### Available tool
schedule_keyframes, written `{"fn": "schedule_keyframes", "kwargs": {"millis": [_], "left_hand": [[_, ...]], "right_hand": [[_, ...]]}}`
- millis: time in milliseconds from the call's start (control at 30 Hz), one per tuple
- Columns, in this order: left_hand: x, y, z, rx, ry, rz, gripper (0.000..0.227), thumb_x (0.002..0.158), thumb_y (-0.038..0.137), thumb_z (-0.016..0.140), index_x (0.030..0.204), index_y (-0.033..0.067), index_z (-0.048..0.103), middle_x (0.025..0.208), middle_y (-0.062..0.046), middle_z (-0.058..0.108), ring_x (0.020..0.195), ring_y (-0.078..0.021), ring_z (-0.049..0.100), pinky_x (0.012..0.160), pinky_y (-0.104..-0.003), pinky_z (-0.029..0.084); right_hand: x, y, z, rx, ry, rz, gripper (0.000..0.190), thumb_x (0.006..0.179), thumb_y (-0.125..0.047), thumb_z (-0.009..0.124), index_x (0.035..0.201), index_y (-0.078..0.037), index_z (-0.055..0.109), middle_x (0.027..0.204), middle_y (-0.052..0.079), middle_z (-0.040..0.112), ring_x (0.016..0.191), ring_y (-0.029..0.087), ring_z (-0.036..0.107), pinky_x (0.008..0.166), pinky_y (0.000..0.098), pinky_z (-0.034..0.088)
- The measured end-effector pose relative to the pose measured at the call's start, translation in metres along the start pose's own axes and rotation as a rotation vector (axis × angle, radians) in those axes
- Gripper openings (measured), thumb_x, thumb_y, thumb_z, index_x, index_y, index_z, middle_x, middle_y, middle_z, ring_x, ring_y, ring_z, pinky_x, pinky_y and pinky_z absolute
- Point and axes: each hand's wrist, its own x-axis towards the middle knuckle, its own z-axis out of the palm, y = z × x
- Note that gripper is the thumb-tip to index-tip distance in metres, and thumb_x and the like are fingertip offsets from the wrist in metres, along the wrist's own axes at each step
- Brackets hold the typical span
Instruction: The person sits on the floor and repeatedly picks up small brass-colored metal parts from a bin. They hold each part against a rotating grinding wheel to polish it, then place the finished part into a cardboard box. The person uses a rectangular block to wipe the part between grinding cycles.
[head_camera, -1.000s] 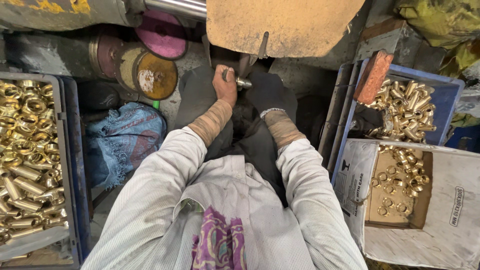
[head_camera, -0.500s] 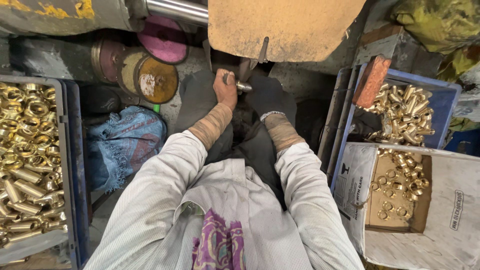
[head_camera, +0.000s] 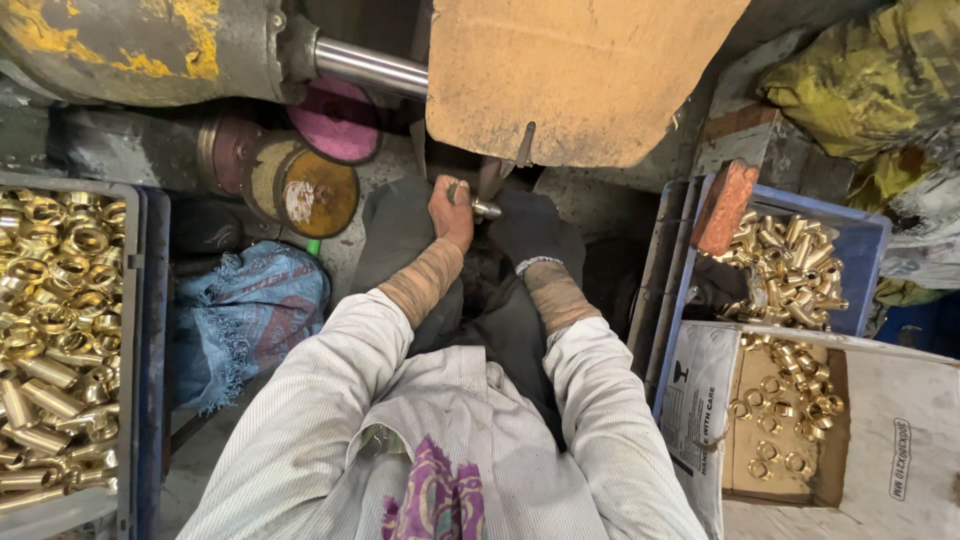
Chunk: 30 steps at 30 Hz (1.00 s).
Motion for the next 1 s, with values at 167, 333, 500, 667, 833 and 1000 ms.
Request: {"fn": "schedule_keyframes", "kwargs": {"millis": [167, 333, 500, 667, 833, 1000], "left_hand": [[-0.001, -0.002, 0.001, -0.027, -0.021, 0.005, 0.015, 0.098, 0.011, 0.06, 0.089, 0.0016, 0.053, 0.074, -0.01, 0.055, 0.071, -0.0186, 0.052, 0.069, -0.037, 0.048], [-0.001, -0.001, 0.001, 0.004, -0.007, -0.006, 0.016, 0.098, 0.014, 0.06, 0.089, 0.0018, 0.053, 0.073, -0.011, 0.055, 0.069, -0.0195, 0.052, 0.068, -0.037, 0.047], [-0.001, -0.004, -0.002, -0.008, -0.007, 0.056, 0.021, 0.1, 0.018, 0.059, 0.088, 0.0017, 0.052, 0.075, -0.011, 0.057, 0.071, -0.0198, 0.054, 0.07, -0.037, 0.047], [-0.001, -0.004, -0.002, -0.062, -0.012, 0.031, 0.023, 0.102, 0.018, 0.057, 0.087, 0.0015, 0.051, 0.075, -0.011, 0.055, 0.071, -0.02, 0.051, 0.069, -0.038, 0.047], [-0.001, -0.003, -0.001, -0.061, -0.009, 0.024, 0.024, 0.103, 0.019, 0.055, 0.088, 0.0013, 0.052, 0.075, -0.011, 0.056, 0.071, -0.0199, 0.05, 0.069, -0.038, 0.046], [-0.002, -0.003, -0.002, 0.014, 0.009, 0.065, 0.029, 0.106, 0.024, 0.051, 0.089, 0.0002, 0.052, 0.078, -0.017, 0.059, 0.074, -0.0308, 0.055, 0.073, -0.043, 0.046]], "right_hand": [[-0.004, 0.004, -0.002, 0.045, 0.022, -0.021, 0.005, 0.076, -0.016, 0.07, 0.078, -0.012, 0.069, 0.079, 0.013, 0.072, 0.076, 0.035, 0.07, 0.069, 0.048, 0.054], [-0.001, -0.002, -0.008, 0.031, 0.003, 0.017, 0.005, 0.076, -0.017, 0.07, 0.076, -0.012, 0.069, 0.077, 0.013, 0.071, 0.074, 0.036, 0.069, 0.066, 0.0496, 0.053], [-0.002, -0.001, -0.005, 0.04, 0.055, -0.039, 0.006, 0.074, -0.016, 0.071, 0.075, -0.011, 0.067, 0.075, 0.013, 0.07, 0.074, 0.036, 0.069, 0.067, 0.0498, 0.053], [-0.003, 0.006, 0.005, 0.045, 0.076, -0.063, 0.009, 0.07, -0.015, 0.073, 0.074, -0.01, 0.066, 0.072, 0.015, 0.069, 0.072, 0.037, 0.068, 0.065, 0.0492, 0.053], [-0.003, 0.009, 0.009, 0.013, 0.078, -0.062, 0.009, 0.069, -0.016, 0.073, 0.073, -0.011, 0.067, 0.071, 0.014, 0.068, 0.07, 0.037, 0.068, 0.064, 0.0488, 0.052], [0.001, -0.006, -0.009, -0.015, 0.027, -0.052, 0.008, 0.07, -0.016, 0.071, 0.073, -0.011, 0.067, 0.074, 0.014, 0.07, 0.074, 0.036, 0.07, 0.066, 0.0485, 0.053]]}}
